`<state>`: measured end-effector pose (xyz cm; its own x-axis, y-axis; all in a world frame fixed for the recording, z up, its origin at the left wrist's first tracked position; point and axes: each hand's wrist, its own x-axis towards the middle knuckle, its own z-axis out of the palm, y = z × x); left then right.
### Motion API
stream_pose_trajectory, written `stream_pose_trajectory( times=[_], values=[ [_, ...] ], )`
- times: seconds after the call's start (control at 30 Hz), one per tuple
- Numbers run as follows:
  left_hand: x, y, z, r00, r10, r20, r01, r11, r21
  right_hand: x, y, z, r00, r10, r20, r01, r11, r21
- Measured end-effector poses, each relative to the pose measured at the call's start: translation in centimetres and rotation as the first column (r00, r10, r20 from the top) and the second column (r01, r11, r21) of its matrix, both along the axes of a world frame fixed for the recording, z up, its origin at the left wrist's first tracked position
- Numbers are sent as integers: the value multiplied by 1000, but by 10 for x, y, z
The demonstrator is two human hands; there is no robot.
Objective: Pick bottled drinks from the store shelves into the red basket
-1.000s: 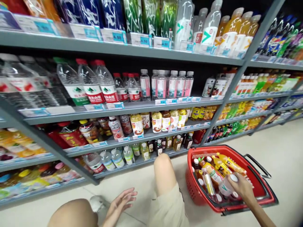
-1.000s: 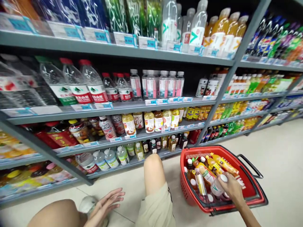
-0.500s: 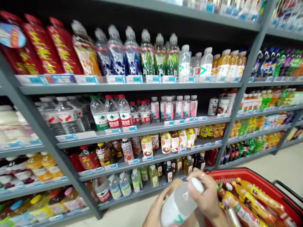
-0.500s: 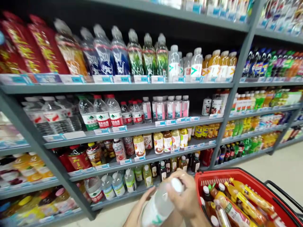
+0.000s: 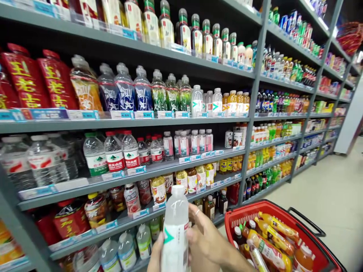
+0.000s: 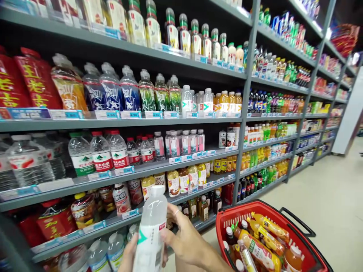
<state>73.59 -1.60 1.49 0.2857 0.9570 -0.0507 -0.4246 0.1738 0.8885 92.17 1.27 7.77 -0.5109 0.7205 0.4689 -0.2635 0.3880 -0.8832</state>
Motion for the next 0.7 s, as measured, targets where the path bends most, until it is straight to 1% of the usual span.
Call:
stream_pose_trajectory(
  times=[0.07, 0.13, 0.2, 0.23, 0.3, 0.37, 0.43, 0.5, 0.6, 0.7],
  values=[
    [25, 1, 31, 995, -6, 99, 6, 1000, 5, 5, -2, 8, 998, -12, -66, 7, 997, -75],
    [49, 0, 57, 985, 15, 172, -27, 998, 64, 11, -1, 17, 987, -95, -130, 79, 989, -128],
    [66, 0, 74, 977, 29, 212, -54, 992, 115, 18, 1, 25, 960, -216, -178, 192, 971, -143],
    [71, 1, 79, 975, 30, 222, -59, 990, 126, 20, 2, 29, 944, -270, -192, 244, 958, -148],
    [75, 1, 82, 975, 21, 220, -50, 991, 127, 22, 5, 33, 923, -336, -190, 308, 938, -161],
    [73, 1, 78, 980, 35, 196, -61, 990, 130, 22, 6, 33, 917, -361, -168, 333, 927, -174],
    [69, -1, 71, 982, 115, 152, -140, 976, 166, 20, 6, 29, 907, -387, -164, 354, 914, -197],
    [65, -3, 66, 976, 202, 80, -216, 947, 240, 19, 8, 22, 904, -396, -163, 357, 907, -222],
    [61, -6, 61, 958, 287, -12, -264, 893, 365, 18, 14, 10, 938, -313, -149, 275, 933, -231],
    [62, -8, 56, 933, 360, -25, -317, 850, 421, 19, 20, -1, 960, -238, -147, 202, 954, -223]
  ],
)
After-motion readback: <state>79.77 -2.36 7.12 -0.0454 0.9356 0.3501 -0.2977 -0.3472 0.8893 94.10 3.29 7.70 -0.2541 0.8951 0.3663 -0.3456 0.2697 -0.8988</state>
